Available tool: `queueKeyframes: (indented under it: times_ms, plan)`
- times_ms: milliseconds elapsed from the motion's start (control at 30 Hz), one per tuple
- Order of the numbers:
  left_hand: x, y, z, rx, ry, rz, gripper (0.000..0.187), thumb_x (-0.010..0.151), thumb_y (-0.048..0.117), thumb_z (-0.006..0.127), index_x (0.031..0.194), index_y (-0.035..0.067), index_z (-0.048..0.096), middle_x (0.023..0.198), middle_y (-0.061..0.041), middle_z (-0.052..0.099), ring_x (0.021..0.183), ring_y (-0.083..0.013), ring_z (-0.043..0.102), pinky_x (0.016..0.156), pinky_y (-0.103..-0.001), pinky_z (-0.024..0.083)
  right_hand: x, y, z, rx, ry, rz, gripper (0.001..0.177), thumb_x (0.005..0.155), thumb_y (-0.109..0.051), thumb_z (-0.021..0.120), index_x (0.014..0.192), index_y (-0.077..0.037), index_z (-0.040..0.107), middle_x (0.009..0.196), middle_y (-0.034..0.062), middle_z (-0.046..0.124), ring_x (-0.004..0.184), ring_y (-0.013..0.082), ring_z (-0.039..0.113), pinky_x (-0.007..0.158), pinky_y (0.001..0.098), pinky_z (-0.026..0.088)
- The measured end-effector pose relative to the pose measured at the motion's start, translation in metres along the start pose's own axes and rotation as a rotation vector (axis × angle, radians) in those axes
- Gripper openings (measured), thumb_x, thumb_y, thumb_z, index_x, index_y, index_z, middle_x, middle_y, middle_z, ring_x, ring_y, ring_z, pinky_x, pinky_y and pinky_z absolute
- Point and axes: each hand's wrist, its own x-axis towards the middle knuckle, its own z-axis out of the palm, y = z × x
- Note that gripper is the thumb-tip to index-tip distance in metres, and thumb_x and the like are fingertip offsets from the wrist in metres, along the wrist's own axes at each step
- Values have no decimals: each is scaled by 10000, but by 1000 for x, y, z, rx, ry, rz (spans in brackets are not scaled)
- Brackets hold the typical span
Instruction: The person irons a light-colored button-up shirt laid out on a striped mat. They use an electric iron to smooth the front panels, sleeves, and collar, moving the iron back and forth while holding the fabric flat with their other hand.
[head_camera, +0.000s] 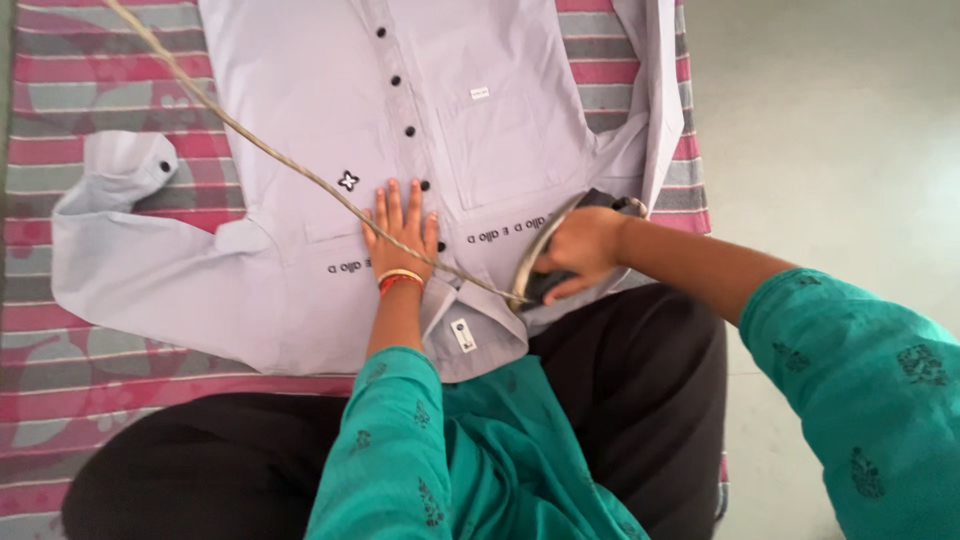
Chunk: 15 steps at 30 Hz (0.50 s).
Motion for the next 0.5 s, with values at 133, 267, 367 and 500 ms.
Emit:
queueKeyframes:
  times_ms: [133, 267, 367, 500]
  plan:
    - [0, 1, 8, -21, 12, -9, 639, 1022, 461, 402, 1619, 252, 307, 1685, -98, 274, 1553, -285, 205, 1242, -540, 82, 1, 1, 3, -14, 7, 49, 560, 869, -696, 579, 948, -160, 720, 621, 114, 677, 634, 369, 676, 590, 485, 542]
    - [-1, 1, 8, 64, 60, 42, 626, 1049, 426, 390, 1632, 215, 309, 1686, -90, 290, 1569, -285, 200, 1250, -548, 69, 11, 2, -6, 60, 20, 349, 573, 894, -715, 546, 964, -176, 728, 684, 121, 695, 685, 360, 697, 641, 480, 558]
    - [0, 2, 4, 47, 5, 41, 624, 1048, 435, 392, 1618, 194, 315, 1680, -87, 293, 1574, -284, 201, 1255, -546, 76, 29, 6, -17, 131, 106, 533, 590, 893, -722, 517, 1015, -188, 736, 762, 139, 723, 716, 384, 702, 663, 494, 563]
    - [2, 6, -5, -9, -3, 48, 662, 1025, 491, 416, 1602, 180, 320, 1670, -110, 297, 1552, -294, 216, 1239, -549, 91, 56, 21, -35, 181, 146, 677, 626, 879, -734, 496, 1131, -212, 733, 785, 195, 738, 752, 415, 705, 718, 520, 558]
